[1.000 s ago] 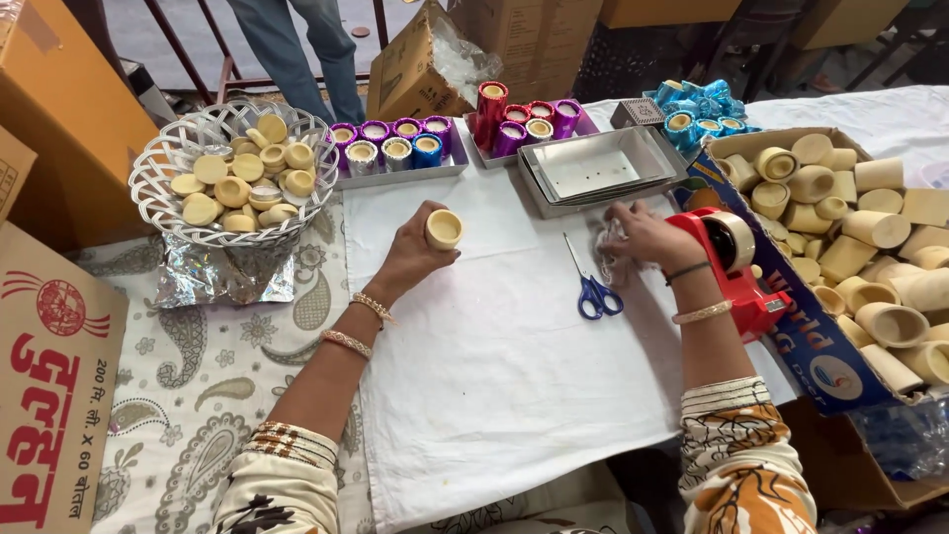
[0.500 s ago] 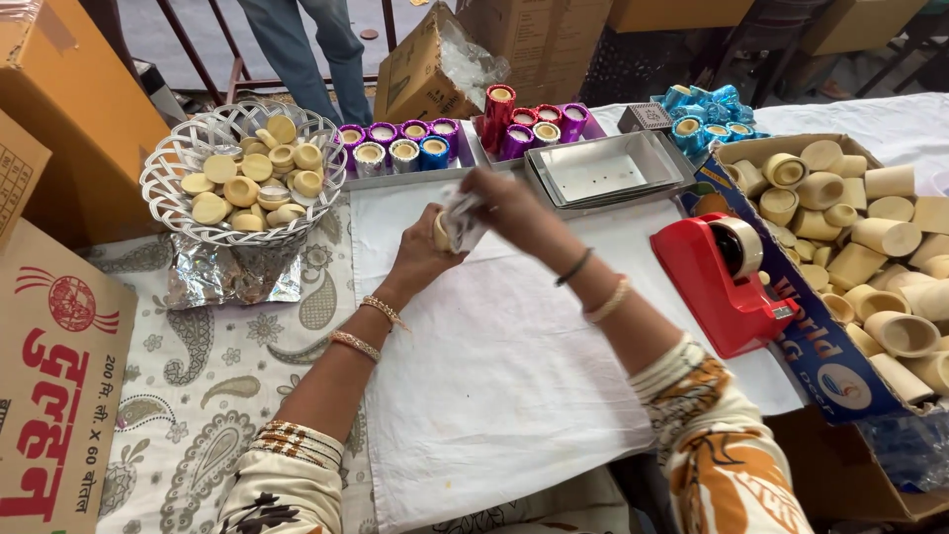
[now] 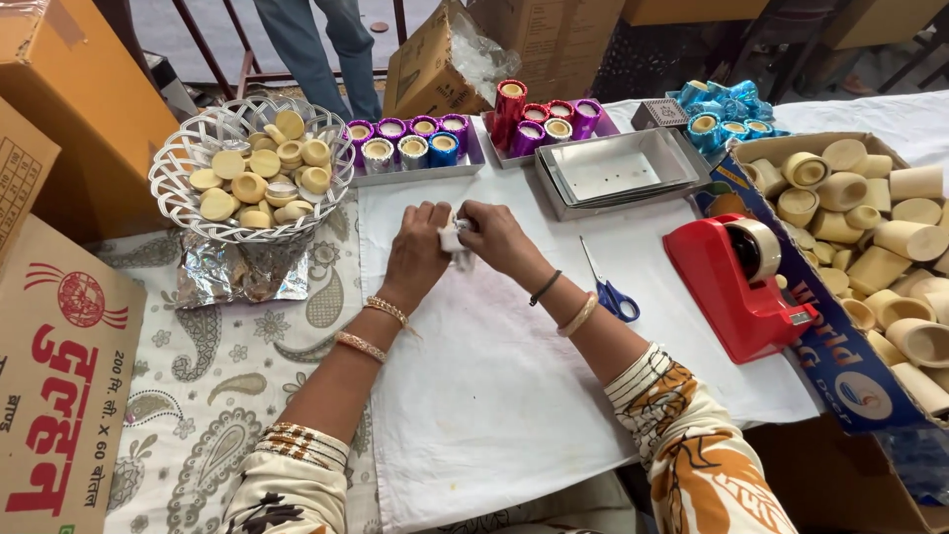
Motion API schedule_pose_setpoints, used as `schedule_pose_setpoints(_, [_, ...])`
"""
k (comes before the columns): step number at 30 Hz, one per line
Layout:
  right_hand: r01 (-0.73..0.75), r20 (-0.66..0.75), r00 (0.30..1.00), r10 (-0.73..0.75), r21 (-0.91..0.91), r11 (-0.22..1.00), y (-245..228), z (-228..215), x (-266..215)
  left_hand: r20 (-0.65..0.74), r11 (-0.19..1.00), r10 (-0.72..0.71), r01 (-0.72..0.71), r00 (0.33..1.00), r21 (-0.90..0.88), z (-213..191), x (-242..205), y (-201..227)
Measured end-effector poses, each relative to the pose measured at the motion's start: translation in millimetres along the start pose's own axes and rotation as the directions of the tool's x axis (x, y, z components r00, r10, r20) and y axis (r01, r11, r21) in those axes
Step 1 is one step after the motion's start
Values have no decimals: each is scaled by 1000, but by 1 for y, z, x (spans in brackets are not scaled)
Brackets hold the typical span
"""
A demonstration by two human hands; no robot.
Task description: Wrap small clay cups or holders in decorative purple and silver foil.
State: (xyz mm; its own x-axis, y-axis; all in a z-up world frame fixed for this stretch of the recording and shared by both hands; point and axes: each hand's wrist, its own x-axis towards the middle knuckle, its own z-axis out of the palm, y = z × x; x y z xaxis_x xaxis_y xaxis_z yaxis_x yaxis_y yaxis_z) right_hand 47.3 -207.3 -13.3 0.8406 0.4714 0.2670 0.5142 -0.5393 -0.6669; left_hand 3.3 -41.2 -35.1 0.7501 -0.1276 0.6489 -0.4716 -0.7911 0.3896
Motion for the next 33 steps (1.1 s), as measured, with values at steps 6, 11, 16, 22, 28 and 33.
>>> schedule_pose_setpoints(6, [85, 119, 985, -121, 274, 958, 24, 0, -1, 53, 1000, 29, -29, 998, 4, -11, 1, -8])
schedule_pose_setpoints(11, [527, 207, 846, -492, -183, 830, -3, -24, -2, 258, 983, -30, 76, 966, -167, -1, 6, -24])
schedule_pose_setpoints(16, [516, 127, 849, -513, -411, 751, 19, -37, 6, 246, 978, -49, 96, 968, -183, 12, 8, -29])
schedule_pose_setpoints(22, [30, -223, 975, -5, 105, 994, 34, -28, 11, 390, 604, -248, 456, 887, -654, 30, 4, -50])
schedule_pose_setpoints(28, [309, -338, 884, -322, -94, 947, -45, 14, -26, 414, -69, -288, 413, 863, -908, 53, -3, -52])
schedule_pose_setpoints(33, [214, -294, 934, -203, 6, 977, -28, 13, -22, 333, -76, -237, 324, 913, -943, 59, -4, -54])
